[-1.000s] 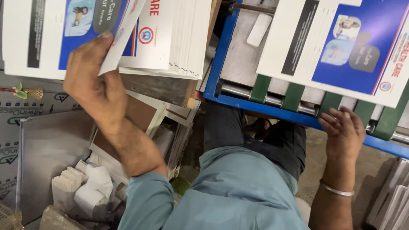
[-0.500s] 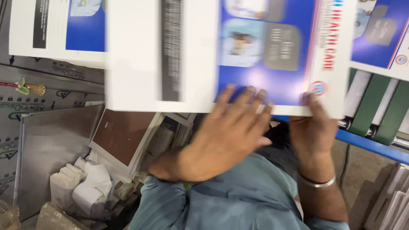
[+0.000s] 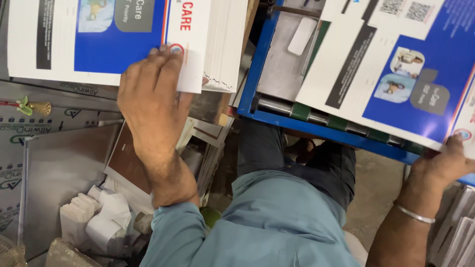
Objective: The person sits on the floor and repeatedly picks up printed paper sheets from a stack, places them into a blue paper processing machine, and collects the processed sheets. The task involves handling stacks of paper and operating the machine's rollers.
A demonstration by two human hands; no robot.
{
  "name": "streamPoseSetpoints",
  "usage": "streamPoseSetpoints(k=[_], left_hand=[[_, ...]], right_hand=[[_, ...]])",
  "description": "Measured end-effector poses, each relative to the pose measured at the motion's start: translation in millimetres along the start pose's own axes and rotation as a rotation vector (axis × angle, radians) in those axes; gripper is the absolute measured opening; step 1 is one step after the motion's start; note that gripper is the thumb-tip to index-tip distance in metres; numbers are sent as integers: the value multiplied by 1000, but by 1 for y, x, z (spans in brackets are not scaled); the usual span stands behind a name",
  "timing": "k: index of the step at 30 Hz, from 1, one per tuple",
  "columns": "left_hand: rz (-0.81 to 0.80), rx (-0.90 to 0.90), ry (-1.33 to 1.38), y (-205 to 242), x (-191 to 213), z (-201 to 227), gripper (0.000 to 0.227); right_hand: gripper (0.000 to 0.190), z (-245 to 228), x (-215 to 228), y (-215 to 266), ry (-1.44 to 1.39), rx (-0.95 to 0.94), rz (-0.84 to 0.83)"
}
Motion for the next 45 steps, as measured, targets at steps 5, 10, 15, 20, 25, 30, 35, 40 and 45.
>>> streamPoseSetpoints(k=[5, 10, 15, 20, 25, 30, 35, 40, 45], left_hand=[[53, 21, 27, 1, 7, 1, 39], [29, 51, 34, -2, 3, 2, 44], [49, 43, 31, -3, -2, 10, 47], [51, 42, 49, -1, 2, 7, 45], [59, 37, 70, 1, 8, 3, 42], [76, 34, 48, -1, 12, 2, 40], [79, 41, 41, -1, 12, -2, 38], [51, 30, 35, 0, 11, -3, 40], [-64, -17, 65, -4, 15, -2, 49]], right_hand=[[38, -8, 22, 29, 128, 87, -66], [41, -14, 47, 72, 176, 42, -64], [40, -16, 81, 106, 238, -38, 31], [40, -30, 73, 107, 273, 20, 20], [46, -42, 37, 88, 283, 107, -79], [39, -30, 24, 62, 290, 58, -11], [41, 7, 18, 25, 43, 45, -64], [30, 47, 37, 17, 78, -163, -23], [32, 61, 37, 33, 175, -323, -160]])
Point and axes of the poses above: each hand's wrist, its own y-axis away from the middle knuckle, its own x-axis out of the back of the hand, z = x × y, the point moved 10 cm from there along -y, towards the middle knuckle, and after that the axes turned 10 degrees about x, right-handed, at the moved point
